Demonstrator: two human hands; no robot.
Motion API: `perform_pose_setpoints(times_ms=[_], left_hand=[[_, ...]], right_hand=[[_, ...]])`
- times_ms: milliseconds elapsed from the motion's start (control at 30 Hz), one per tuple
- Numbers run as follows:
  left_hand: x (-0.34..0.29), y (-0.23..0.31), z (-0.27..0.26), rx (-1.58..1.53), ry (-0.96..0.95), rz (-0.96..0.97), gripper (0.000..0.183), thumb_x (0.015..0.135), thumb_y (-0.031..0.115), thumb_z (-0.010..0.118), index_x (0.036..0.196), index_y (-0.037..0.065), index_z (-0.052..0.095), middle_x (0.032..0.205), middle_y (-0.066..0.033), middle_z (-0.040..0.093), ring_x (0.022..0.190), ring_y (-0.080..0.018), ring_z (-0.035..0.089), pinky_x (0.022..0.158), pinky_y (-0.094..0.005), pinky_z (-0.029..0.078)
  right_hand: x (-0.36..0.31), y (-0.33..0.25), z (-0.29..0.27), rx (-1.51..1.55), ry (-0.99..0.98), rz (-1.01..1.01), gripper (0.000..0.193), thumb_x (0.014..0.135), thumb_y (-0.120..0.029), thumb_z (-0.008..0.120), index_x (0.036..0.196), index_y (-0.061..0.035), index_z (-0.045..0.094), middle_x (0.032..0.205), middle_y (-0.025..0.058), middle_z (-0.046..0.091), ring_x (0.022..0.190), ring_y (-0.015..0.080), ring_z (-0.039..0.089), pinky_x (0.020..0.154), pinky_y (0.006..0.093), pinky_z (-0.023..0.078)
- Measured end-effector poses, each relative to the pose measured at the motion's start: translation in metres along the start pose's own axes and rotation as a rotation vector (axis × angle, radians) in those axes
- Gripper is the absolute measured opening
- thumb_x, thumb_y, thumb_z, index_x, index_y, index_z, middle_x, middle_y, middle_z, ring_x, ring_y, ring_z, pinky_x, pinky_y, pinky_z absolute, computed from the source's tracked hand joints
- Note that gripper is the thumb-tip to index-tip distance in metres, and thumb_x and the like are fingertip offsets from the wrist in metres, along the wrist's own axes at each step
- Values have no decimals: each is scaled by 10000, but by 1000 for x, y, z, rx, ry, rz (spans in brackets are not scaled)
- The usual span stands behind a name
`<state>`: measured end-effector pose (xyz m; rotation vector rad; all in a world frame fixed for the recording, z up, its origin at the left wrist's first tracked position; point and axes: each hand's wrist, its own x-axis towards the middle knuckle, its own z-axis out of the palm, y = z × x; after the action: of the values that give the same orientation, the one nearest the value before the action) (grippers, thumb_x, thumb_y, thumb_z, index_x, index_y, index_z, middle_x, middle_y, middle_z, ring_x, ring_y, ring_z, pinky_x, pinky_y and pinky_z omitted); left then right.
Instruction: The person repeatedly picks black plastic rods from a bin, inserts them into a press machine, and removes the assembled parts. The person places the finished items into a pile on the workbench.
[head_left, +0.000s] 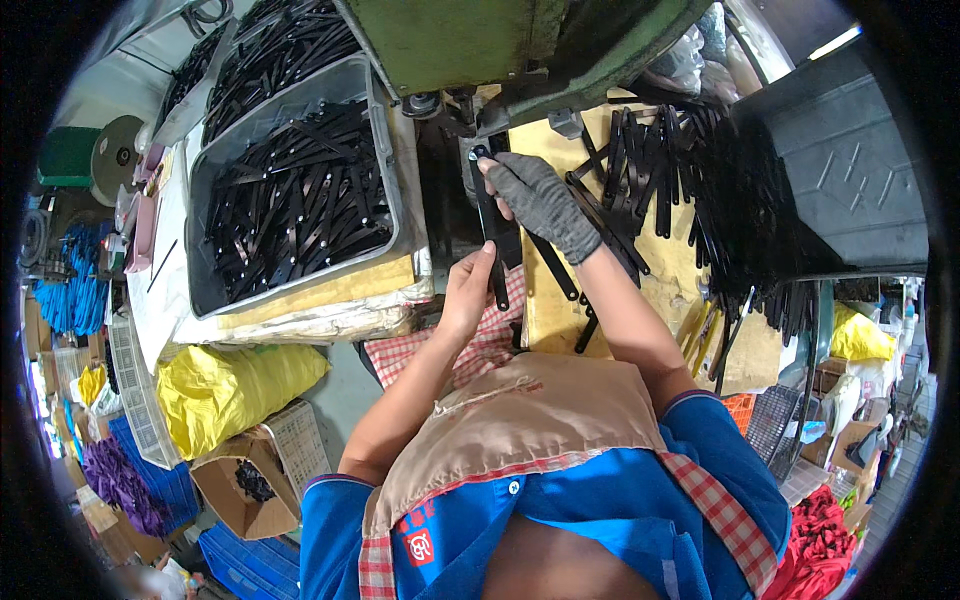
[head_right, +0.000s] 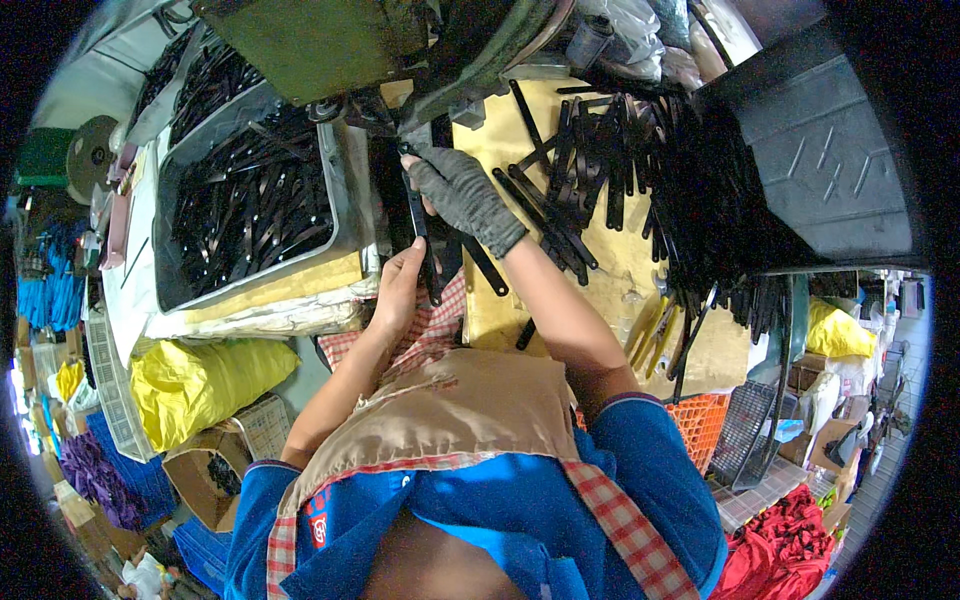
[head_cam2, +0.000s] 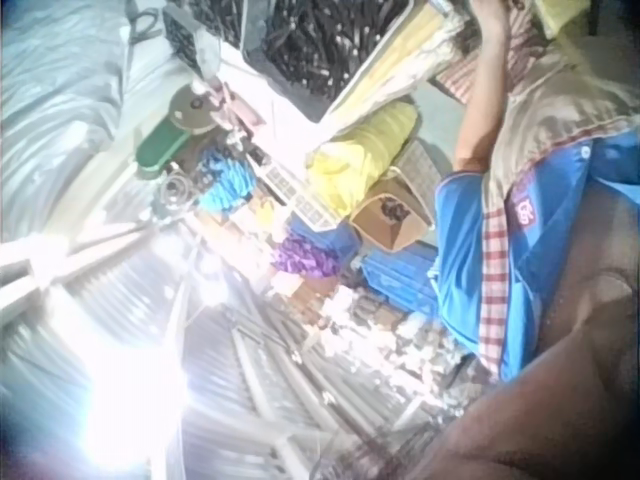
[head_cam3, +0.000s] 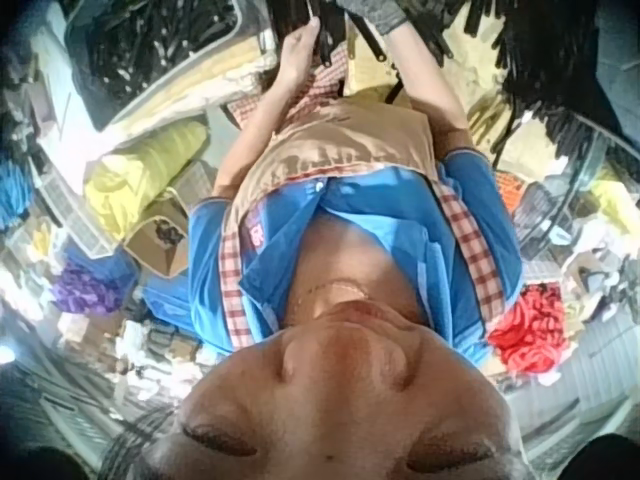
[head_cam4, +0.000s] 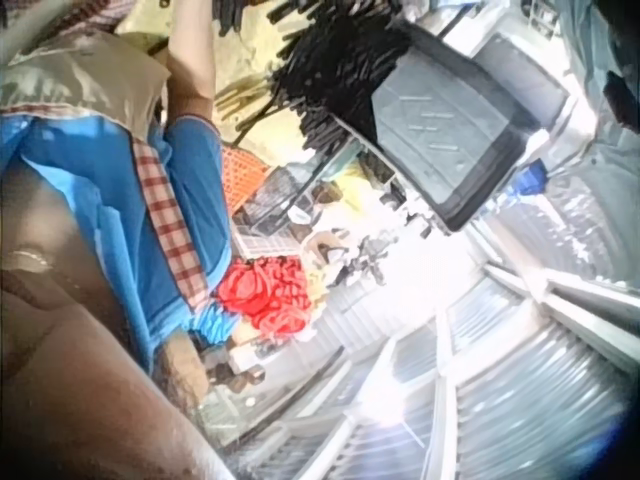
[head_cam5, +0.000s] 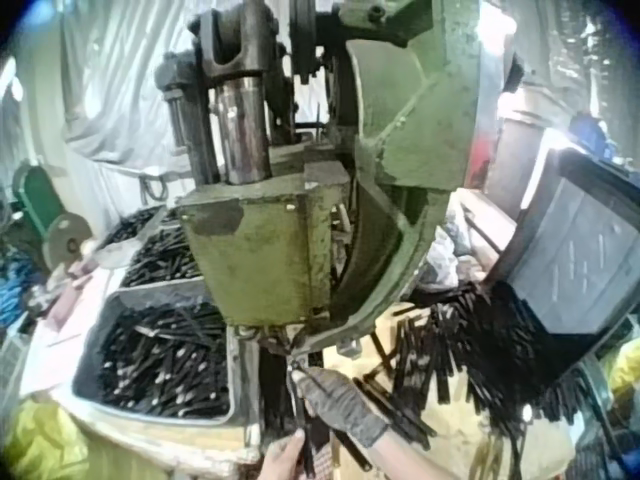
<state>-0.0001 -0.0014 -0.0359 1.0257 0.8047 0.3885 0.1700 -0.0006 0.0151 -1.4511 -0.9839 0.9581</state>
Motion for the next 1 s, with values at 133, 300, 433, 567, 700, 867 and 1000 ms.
perform_pose_setpoints(times_ms=[133, 300, 433, 567, 700, 867, 1000], left_hand=[[0, -12, -6, 105, 37, 121, 452, 984, 420, 470, 689, 82, 528, 531, 47, 438, 420, -39, 338, 402, -216, 263], [-11, -8, -8, 117, 33, 55, 460, 983, 432, 469, 686, 83, 518, 518, 35, 416, 409, -49, 328, 385, -226, 265], [-12, -7, -2, 68, 16, 70, 448, 991, 397, 466, 682, 75, 517, 514, 22, 427, 407, -55, 341, 386, -231, 269], [-14, -7, -5, 39, -22, 70, 465, 989, 387, 477, 653, 70, 532, 555, 48, 453, 490, -30, 363, 453, -211, 283], [-16, -8, -2, 58, -11, 72, 470, 992, 375, 470, 637, 72, 523, 542, 48, 437, 479, -32, 348, 447, -216, 267], [-17, -5, 3, 58, 4, 107, 470, 998, 360, 461, 620, 83, 501, 521, 51, 407, 442, -35, 301, 423, -226, 232], [-19, -6, 2, 62, 14, 127, 473, 999, 356, 459, 616, 80, 495, 520, 49, 405, 439, -37, 298, 420, -228, 231]], right_hand=[[8, 0, 0, -41, -113, 256, 399, 945, -419, 519, 758, -69, 557, 531, -6, 494, 461, 72, 468, 437, 220, 372], [-5, 4, 4, 2, 23, 121, 397, 944, -408, 521, 747, -67, 567, 528, -3, 509, 442, 80, 476, 417, 238, 373], [10, -8, 6, -84, 68, 164, 441, 936, -430, 523, 708, -57, 576, 510, 27, 540, 447, 108, 511, 436, 267, 387], [12, 2, 3, -69, 49, 185, 481, 935, -462, 514, 683, -55, 567, 503, 35, 541, 428, 123, 502, 438, 270, 390], [2, 13, 1, -94, 6, 209, 483, 935, -469, 511, 691, -56, 571, 503, 37, 540, 430, 121, 505, 441, 267, 394], [0, -2, 11, -82, 44, 176, 471, 930, -468, 516, 697, -64, 581, 491, 24, 535, 434, 116, 516, 441, 262, 397], [12, -5, 14, -106, 12, 249, 441, 919, -460, 537, 711, -71, 568, 508, 6, 501, 410, 97, 461, 400, 242, 365]])
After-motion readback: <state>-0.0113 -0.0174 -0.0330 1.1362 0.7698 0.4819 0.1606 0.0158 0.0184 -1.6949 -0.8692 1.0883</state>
